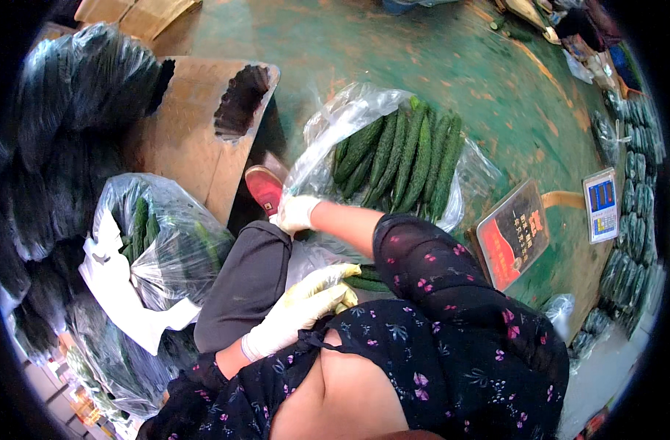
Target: The person picks up cucumbers, places them into plastic bags, weighs the filled bags on a digital scale, and ties the bags shut while seated among numerous larger bags of cucumbers.
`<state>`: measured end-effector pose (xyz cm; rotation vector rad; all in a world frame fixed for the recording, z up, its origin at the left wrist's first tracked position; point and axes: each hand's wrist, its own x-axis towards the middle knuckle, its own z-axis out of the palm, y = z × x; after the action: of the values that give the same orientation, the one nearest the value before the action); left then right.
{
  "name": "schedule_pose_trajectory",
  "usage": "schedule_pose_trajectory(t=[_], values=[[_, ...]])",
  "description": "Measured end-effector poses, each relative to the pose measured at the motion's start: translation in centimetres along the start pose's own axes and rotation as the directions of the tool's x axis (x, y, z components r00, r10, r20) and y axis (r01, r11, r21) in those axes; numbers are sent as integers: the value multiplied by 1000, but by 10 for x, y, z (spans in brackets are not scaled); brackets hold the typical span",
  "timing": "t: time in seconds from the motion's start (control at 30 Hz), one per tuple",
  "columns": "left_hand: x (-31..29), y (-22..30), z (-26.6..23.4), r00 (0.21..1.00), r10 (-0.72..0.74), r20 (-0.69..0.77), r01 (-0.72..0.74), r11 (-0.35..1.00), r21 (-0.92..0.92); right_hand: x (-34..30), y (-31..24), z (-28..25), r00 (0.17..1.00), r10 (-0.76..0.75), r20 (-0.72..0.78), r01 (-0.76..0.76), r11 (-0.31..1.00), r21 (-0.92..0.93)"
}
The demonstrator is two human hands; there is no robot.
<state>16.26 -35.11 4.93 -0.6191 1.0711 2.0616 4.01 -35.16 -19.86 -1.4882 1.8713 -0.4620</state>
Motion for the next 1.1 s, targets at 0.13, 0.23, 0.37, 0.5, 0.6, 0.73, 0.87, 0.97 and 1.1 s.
schedule_pose_trajectory(t=[0.13, 0.23, 0.37, 0.5, 0.6, 0.73, 0.87, 0.97, 1.1], values=[[-8, 2, 1, 998, 16, -55, -18, 999, -28, -50, 47, -94, 864, 263, 430, -366, 914, 176], [-7, -2, 0, 998, 15, -58, -15, 1000, 5, -77, 109, -144, 750, 438, 496, -648, 639, 415], [-4, 0, -3, 997, 29, -68, -28, 1000, 13, -67, 163, -208, 887, 415, -203, -446, 884, -144], [-3, 3, 2, 997, 31, -64, -31, 1000, 4, -80, 186, -250, 789, 287, -544, -331, 943, 18], [0, 3, 3, 999, 4, -54, -4, 1000, -4, -98, 183, -229, 641, 553, -532, -539, 818, 202], [-3, -4, 4, 998, 13, -56, -14, 1000, -19, -120, 156, -159, 263, 932, -249, -592, 359, 722], [-3, 1, 9, 997, -5, -79, 5, 1000, 10, -99, 147, -105, 135, 948, -290, -601, 311, 736], [-1, 2, 13, 997, -1, -78, 3, 1000, 31, -99, 169, -90, 71, 979, -191, -415, 203, 887], [-3, 7, 16, 998, 10, -65, -6, 998, 60, -158, 156, -88, 313, 916, -251, 192, 198, 961]])
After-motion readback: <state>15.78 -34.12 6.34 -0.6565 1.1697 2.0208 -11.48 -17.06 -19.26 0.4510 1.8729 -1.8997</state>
